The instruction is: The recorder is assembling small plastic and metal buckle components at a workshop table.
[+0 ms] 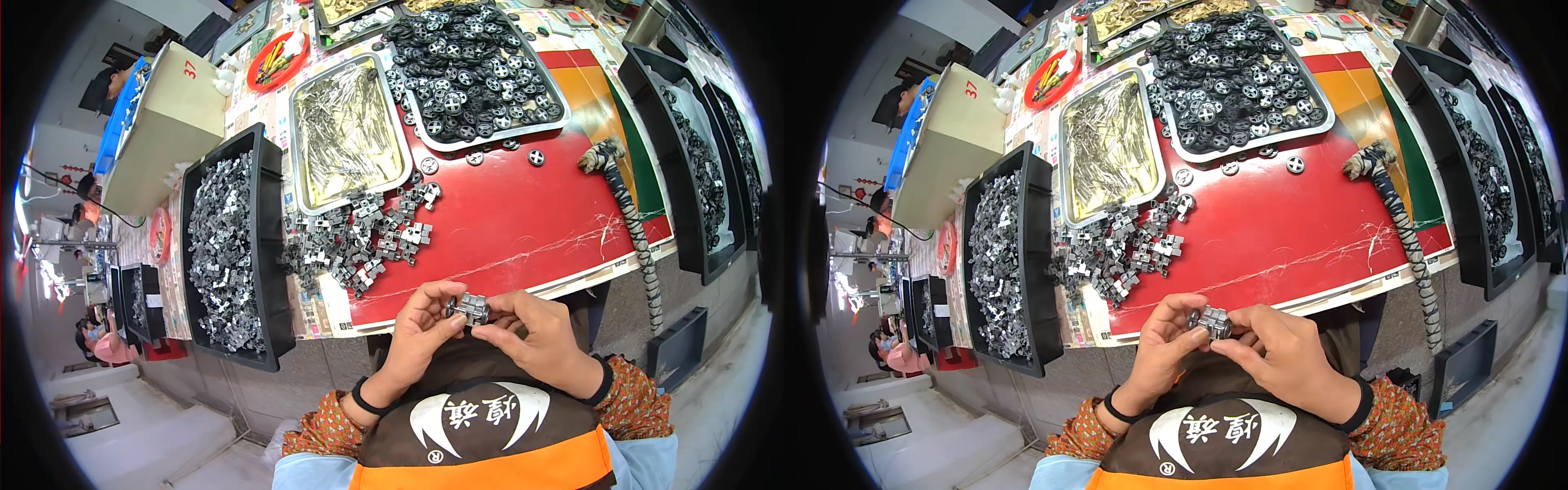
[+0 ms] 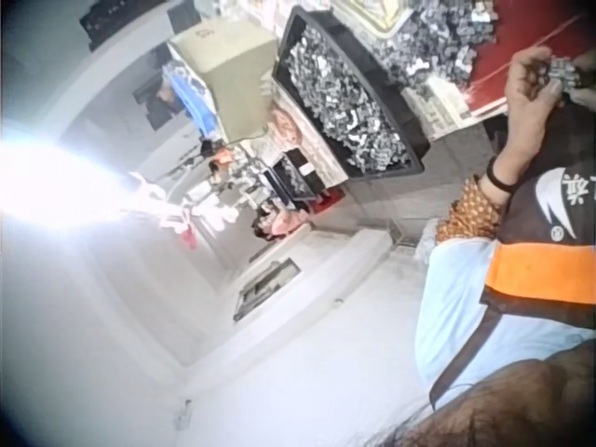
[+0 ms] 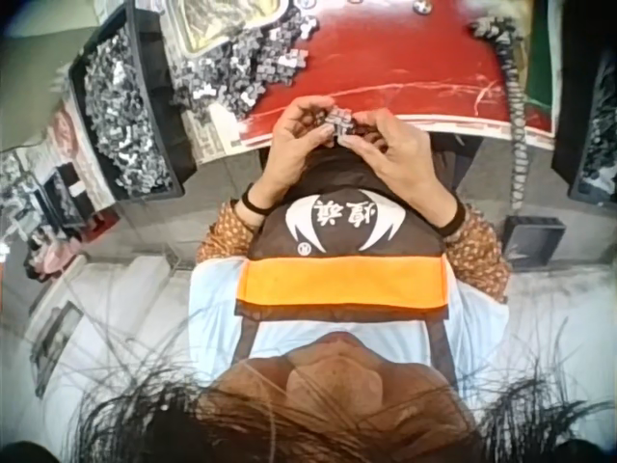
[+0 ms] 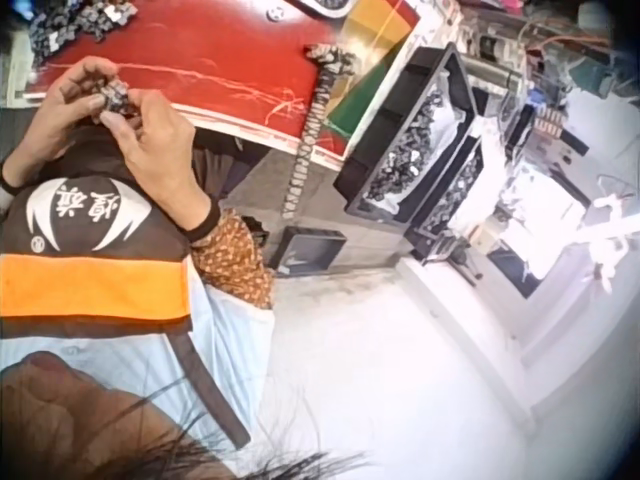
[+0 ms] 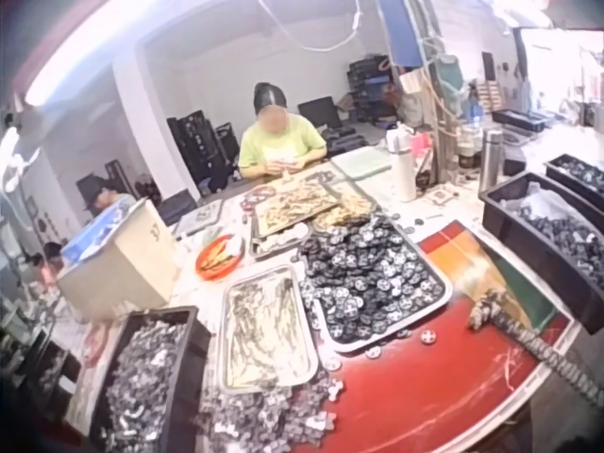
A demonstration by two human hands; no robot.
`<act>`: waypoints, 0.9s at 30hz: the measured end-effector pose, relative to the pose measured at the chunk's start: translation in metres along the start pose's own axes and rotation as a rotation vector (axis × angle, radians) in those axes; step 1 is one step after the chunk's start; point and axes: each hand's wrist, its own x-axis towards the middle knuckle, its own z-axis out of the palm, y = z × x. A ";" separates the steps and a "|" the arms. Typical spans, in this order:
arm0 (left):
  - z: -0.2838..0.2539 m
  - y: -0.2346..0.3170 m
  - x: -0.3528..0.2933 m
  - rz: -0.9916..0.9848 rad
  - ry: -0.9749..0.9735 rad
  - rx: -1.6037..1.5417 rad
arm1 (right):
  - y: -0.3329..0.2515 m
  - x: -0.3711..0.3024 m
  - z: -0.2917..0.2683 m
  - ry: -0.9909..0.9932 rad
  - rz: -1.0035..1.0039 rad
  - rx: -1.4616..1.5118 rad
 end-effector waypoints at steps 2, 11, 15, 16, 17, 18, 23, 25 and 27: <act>0.000 -0.001 0.000 0.012 -0.013 -0.021 | 0.003 -0.002 0.003 0.029 -0.039 -0.017; 0.000 -0.002 0.000 0.030 -0.026 -0.034 | -0.004 0.000 0.001 0.091 -0.331 -0.225; 0.002 -0.001 0.002 0.036 -0.060 -0.067 | -0.002 -0.002 0.001 0.127 -0.438 -0.326; 0.002 -0.001 0.003 0.033 -0.068 -0.072 | -0.001 -0.001 0.000 0.130 -0.436 -0.327; 0.002 -0.002 0.005 0.030 -0.073 -0.072 | -0.001 -0.001 -0.001 0.135 -0.440 -0.336; 0.002 -0.001 0.004 0.040 -0.083 -0.069 | -0.002 -0.001 -0.002 0.136 -0.456 -0.341; 0.007 0.012 0.001 0.061 -0.033 0.043 | -0.011 0.008 -0.049 0.227 -0.387 -0.379; 0.000 0.016 0.004 0.152 -0.036 0.214 | -0.010 0.014 -0.089 0.475 -0.347 -0.410; -0.009 0.023 0.005 0.155 0.022 0.289 | -0.003 0.004 -0.153 0.752 -0.137 -0.534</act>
